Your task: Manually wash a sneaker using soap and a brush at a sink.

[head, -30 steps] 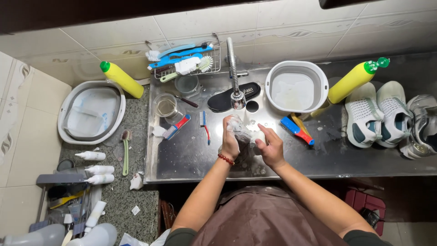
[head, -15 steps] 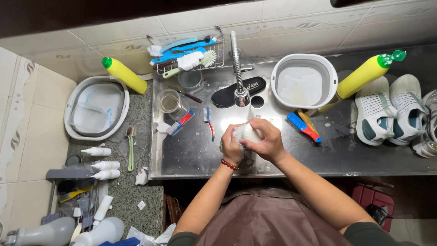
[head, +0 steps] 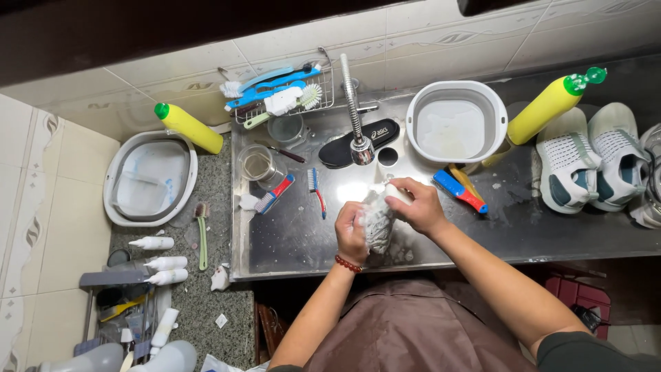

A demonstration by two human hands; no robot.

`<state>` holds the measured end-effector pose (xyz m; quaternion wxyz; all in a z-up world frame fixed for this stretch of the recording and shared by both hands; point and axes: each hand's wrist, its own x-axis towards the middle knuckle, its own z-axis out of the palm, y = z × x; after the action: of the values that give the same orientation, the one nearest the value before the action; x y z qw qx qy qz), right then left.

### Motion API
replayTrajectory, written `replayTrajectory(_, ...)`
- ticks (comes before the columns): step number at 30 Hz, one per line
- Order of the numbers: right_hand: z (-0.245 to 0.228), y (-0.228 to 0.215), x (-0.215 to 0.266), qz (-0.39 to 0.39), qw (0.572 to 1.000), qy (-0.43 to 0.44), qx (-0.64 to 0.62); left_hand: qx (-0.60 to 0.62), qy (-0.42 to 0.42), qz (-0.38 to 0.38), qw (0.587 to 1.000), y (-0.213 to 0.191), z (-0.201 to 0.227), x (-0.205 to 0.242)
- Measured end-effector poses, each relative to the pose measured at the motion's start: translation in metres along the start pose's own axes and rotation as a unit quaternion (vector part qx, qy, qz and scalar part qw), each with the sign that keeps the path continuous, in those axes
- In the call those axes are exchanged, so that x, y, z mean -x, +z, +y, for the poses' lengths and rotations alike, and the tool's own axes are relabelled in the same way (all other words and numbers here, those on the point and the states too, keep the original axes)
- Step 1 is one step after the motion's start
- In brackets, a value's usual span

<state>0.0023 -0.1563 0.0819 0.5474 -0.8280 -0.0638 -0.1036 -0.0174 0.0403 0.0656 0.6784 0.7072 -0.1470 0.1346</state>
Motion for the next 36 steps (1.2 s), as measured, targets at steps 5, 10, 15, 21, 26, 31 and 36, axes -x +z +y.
replayTrajectory(5,-0.031,0.024,-0.006,-0.024,0.993,-0.101,-0.059,-0.034,-0.083,0.003,0.996,-0.021,0.001,0.003)
replayTrajectory(10,0.048,0.050,0.002,-0.015,0.988,0.134,-0.070,-0.040,-0.098,0.014,0.994,-0.042,-0.015,0.011)
replayTrajectory(15,0.012,0.056,0.000,-0.018,0.994,0.069,-0.084,0.012,-0.117,0.060,0.991,-0.042,-0.018,0.007)
replayTrajectory(21,0.035,0.069,0.009,0.127,0.978,0.153,-0.064,0.147,-0.147,0.085,0.974,-0.022,-0.041,-0.002)
replayTrajectory(26,-0.026,0.057,0.010,0.101,0.982,-0.145,-0.073,0.211,-0.185,0.095,0.955,-0.012,-0.055,-0.011)
replayTrajectory(31,-0.010,0.051,0.011,0.121,0.988,-0.090,0.037,0.241,-0.188,0.097,0.947,-0.003,-0.064,-0.023)
replayTrajectory(36,-0.023,0.052,0.016,0.108,0.970,-0.216,-0.035,0.270,-0.210,0.089,0.935,-0.008,-0.058,-0.031)
